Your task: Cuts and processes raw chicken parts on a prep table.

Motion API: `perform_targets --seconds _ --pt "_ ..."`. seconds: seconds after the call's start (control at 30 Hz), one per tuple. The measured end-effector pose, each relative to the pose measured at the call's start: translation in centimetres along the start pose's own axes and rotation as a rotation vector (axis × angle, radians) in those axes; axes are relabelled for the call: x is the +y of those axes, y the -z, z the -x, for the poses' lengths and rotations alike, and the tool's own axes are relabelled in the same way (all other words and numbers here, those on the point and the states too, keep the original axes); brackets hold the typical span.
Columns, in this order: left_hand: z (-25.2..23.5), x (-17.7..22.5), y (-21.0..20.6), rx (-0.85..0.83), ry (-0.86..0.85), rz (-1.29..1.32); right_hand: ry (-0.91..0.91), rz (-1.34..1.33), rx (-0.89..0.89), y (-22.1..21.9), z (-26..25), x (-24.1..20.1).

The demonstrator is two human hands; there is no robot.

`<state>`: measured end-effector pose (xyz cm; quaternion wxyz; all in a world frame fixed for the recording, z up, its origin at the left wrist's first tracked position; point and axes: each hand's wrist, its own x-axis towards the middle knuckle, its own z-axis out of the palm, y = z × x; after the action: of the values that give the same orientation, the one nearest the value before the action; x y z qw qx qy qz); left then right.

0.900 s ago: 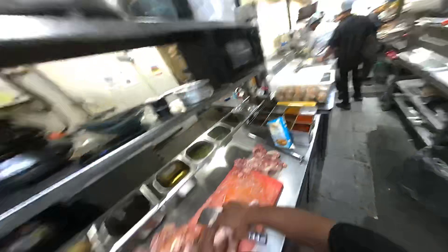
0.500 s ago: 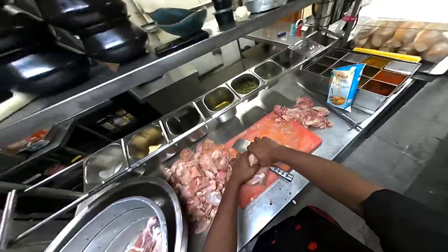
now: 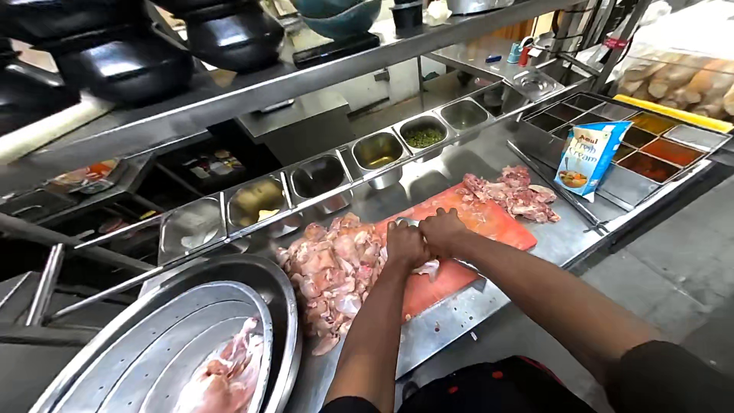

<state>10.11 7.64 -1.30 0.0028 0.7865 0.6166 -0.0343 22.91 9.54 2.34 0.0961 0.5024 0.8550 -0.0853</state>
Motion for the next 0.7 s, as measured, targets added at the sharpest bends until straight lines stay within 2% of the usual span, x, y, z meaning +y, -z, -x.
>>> perform_targets --seconds 0.23,0.3,0.4,0.5,0.6,0.63,0.7 --pt "-1.2 -1.4 2.8 0.104 -0.205 -0.132 -0.161 -0.231 -0.197 3.8 -0.4 0.4" --pt "-1.7 -1.7 4.1 0.13 -0.237 -0.152 -0.183 -0.284 -0.182 4.4 -0.6 0.6" --pt "-1.8 -2.3 5.1 0.206 -0.298 -0.09 -0.17 -0.302 -0.043 4.4 0.9 0.9" --pt "0.3 -2.6 6.2 0.427 -0.478 0.116 0.056 -0.262 0.285 3.9 4.6 1.8" --pt "3.3 -2.3 7.7 0.563 -0.656 0.292 0.434 -0.127 0.74 3.7 8.1 2.3" --pt "4.3 -2.1 8.2 0.581 -0.724 0.316 0.567 -0.107 0.831 3.7 8.8 2.5" --pt "6.0 -1.9 9.8 0.571 -0.871 0.301 0.793 -0.154 0.892 3.8 9.9 3.0"
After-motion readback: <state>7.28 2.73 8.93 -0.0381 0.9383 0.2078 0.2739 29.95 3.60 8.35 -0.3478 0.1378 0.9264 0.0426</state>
